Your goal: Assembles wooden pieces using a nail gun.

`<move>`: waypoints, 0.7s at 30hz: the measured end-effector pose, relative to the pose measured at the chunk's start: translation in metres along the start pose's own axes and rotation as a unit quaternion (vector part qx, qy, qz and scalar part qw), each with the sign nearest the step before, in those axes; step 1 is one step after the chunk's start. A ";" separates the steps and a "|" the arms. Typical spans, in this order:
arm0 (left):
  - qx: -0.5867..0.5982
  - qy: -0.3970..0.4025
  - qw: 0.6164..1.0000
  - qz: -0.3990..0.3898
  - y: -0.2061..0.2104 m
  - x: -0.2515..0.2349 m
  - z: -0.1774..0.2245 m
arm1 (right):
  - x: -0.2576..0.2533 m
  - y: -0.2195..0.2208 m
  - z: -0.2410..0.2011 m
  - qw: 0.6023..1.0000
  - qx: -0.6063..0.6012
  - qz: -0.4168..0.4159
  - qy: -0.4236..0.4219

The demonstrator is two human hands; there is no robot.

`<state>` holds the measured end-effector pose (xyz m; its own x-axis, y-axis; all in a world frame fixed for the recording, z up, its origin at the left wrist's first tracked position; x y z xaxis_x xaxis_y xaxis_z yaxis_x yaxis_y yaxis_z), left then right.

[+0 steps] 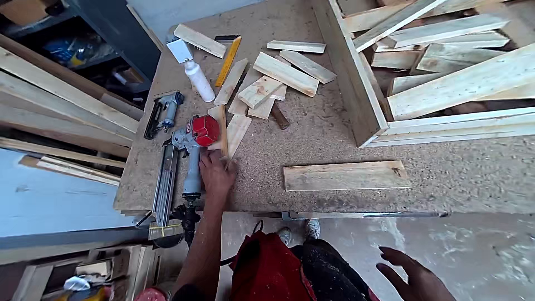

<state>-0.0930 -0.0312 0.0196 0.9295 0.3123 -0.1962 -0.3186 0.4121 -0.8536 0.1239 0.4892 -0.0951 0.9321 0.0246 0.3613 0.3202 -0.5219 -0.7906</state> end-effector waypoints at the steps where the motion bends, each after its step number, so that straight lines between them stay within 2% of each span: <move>1: -0.014 -0.026 1.000 0.003 0.004 -0.006 0.001 | -0.018 -0.013 -0.009 0.998 0.012 0.022 -0.060; 4: -0.055 -0.118 0.991 -0.009 0.011 -0.028 0.007 | -0.061 -0.049 -0.039 0.980 0.029 0.061 -0.188; 7: -0.071 -0.156 0.983 -0.063 0.012 -0.041 0.004 | -0.083 -0.081 -0.056 0.960 0.040 0.082 -0.266; 9: -0.090 -0.137 0.982 -0.097 0.004 -0.042 0.006 | -0.091 -0.094 -0.063 0.945 0.057 0.107 -0.303; 12: -0.129 -0.067 0.983 -0.116 -0.017 -0.029 0.040 | -0.097 -0.107 -0.073 0.936 0.065 0.114 -0.326; 15: -0.070 0.009 0.997 -0.033 -0.061 0.004 0.083 | -0.099 -0.113 -0.083 0.933 0.065 0.120 -0.332; 17: 0.010 0.024 1.000 0.011 -0.082 0.033 0.094 | -0.094 -0.118 -0.094 0.926 0.045 0.153 -0.343; 19: 0.146 0.017 0.989 0.018 -0.075 0.057 0.087 | -0.087 -0.126 -0.109 0.912 0.018 0.202 -0.357; 21: 0.301 -0.009 0.953 -0.019 -0.043 0.070 0.077 | -0.081 -0.133 -0.131 0.892 0.008 0.246 -0.380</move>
Point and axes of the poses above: each hand's wrist, its own x-axis away from the middle knuckle, its own y-axis out of the palm, z = x × y, the point moved 10 cm from there along -x, towards the middle knuckle, and after that the axes turned 9 degrees about x, right-handed, at the moved point
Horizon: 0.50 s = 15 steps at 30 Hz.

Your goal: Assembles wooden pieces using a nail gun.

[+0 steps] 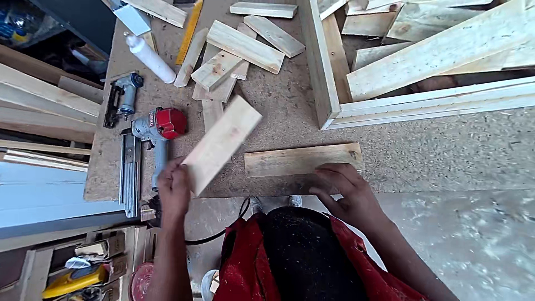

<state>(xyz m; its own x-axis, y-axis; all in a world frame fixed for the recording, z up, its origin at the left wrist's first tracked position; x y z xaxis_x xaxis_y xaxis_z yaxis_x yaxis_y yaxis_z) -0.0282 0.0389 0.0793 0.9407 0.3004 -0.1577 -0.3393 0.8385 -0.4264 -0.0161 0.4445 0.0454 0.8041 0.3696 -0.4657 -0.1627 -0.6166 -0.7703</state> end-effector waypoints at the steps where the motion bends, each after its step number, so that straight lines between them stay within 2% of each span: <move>1: 0.053 -0.022 0.998 -0.031 0.018 0.004 -0.012 | -0.009 0.000 -0.010 1.000 0.007 0.015 -0.016; 3: 0.086 -0.041 0.988 -0.120 0.069 0.006 -0.025 | -0.028 0.007 -0.023 0.998 0.034 0.009 -0.045; 5: 0.038 -0.024 0.981 -0.188 0.120 0.001 -0.023 | -0.048 0.023 -0.025 0.995 0.063 -0.042 -0.065; 6: -0.013 0.006 0.981 -0.192 0.135 -0.003 -0.020 | -0.057 0.038 -0.023 0.991 0.076 -0.079 -0.073; 8: -0.114 0.067 0.981 -0.145 0.142 -0.010 -0.020 | -0.069 0.069 -0.013 0.978 0.109 -0.157 -0.082; 10: -0.139 0.104 0.979 -0.107 0.136 -0.005 -0.024 | -0.072 0.094 0.010 0.959 0.156 -0.222 -0.081; 12: -0.154 0.137 0.970 -0.125 0.130 0.010 -0.037 | -0.066 0.109 0.032 0.944 0.174 -0.274 -0.060; 15: -0.188 0.194 0.945 -0.186 0.120 0.024 -0.055 | -0.058 0.113 0.048 0.953 0.149 -0.259 -0.055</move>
Point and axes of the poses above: each hand's wrist, its own x-axis away from the middle knuckle, its own y-axis out of the palm, z = x × y, the point moved 10 cm from there along -x, towards the middle knuckle, and after that the axes turned 9 degrees about x, right-handed, at the moved point
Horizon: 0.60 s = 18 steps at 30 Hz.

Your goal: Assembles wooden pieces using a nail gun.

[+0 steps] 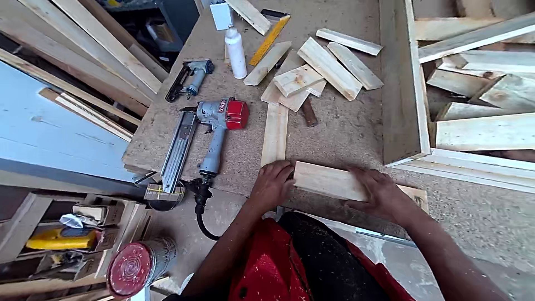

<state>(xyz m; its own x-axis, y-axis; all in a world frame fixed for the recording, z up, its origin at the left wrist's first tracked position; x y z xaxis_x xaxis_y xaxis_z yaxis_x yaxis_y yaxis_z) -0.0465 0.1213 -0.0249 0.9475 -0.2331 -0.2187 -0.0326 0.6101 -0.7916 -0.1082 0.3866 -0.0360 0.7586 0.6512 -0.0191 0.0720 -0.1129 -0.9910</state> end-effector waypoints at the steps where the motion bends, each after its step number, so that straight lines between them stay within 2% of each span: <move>1: -0.023 0.026 0.999 -0.017 -0.002 0.003 -0.005 | 0.001 0.001 0.000 1.000 -0.012 0.014 0.003; 3: -0.059 0.060 0.995 -0.045 -0.005 0.006 -0.012 | 0.005 -0.003 -0.005 0.999 -0.029 0.031 0.008; 5: -0.076 0.071 0.994 -0.027 -0.019 0.000 -0.019 | 0.006 -0.007 -0.005 0.999 -0.035 0.038 0.016; 9: -0.080 -0.034 0.995 0.056 -0.074 -0.002 -0.064 | -0.019 -0.007 -0.031 0.998 -0.045 0.044 0.031; 12: -0.004 -0.081 0.991 0.111 -0.096 0.009 -0.075 | -0.043 -0.006 -0.055 0.997 -0.059 0.033 0.046; 15: 0.147 -0.112 0.980 0.075 -0.075 0.016 -0.061 | -0.050 -0.006 -0.061 0.996 -0.071 0.015 0.049; 18: 0.223 -0.110 0.965 0.081 -0.043 0.018 -0.046 | -0.039 -0.009 -0.051 0.997 -0.061 0.012 0.054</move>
Point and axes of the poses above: each hand's wrist, its own x-axis away from the middle knuckle, its own y-axis out of the palm, z = x × y, the point moved 10 cm from there along -x, towards the middle knuckle, and after that the axes turned 9 degrees about x, right-handed, at the moved point
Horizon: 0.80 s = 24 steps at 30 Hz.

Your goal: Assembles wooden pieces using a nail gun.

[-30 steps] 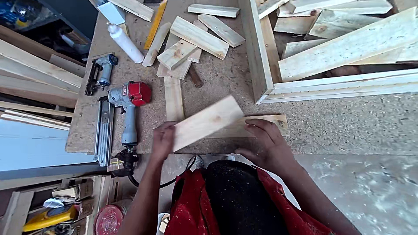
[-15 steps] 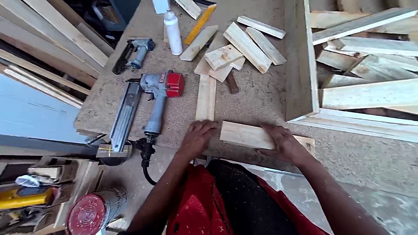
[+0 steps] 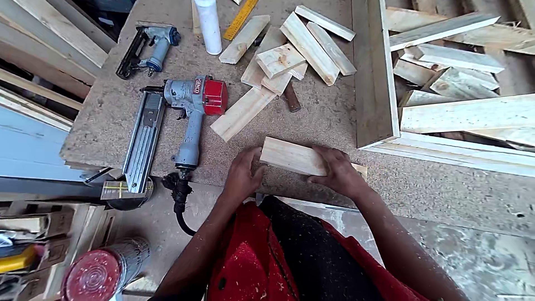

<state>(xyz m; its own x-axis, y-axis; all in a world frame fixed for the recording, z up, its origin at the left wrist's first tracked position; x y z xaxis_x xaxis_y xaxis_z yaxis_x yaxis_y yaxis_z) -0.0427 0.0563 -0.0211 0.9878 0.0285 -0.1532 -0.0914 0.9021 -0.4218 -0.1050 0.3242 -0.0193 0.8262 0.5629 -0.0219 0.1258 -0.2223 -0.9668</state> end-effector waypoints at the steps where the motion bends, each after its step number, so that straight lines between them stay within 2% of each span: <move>1: 0.009 0.001 1.000 0.013 0.007 0.002 0.000 | 0.005 -0.001 0.005 1.000 0.005 0.002 0.002; 6: 0.033 -0.037 0.995 0.086 0.016 0.009 -0.004 | 0.013 0.001 0.015 1.000 0.015 0.014 -0.001; 14: 0.133 -0.084 0.981 0.110 0.011 0.003 -0.019 | 0.000 0.003 0.007 1.000 0.024 0.008 0.007; 24: 0.190 -0.144 0.969 0.062 0.010 -0.012 -0.030 | 0.000 0.005 0.013 0.998 0.038 -0.016 0.055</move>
<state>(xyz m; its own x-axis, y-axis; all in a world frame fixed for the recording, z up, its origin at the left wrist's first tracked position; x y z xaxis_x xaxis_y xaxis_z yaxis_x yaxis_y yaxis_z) -0.0592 0.0519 -0.0498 0.9716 0.2157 0.0973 -0.2119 0.9761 -0.0481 -0.1118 0.3334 -0.0278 0.8782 0.4771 0.0337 0.1148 -0.1418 -0.9832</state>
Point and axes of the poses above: each hand's wrist, its own x-axis away from the middle knuckle, its own y-axis out of the palm, z = x × y, the point moved 10 cm from there along -x, towards the middle knuckle, and after that the axes turned 9 degrees about x, right-handed, at the moved point
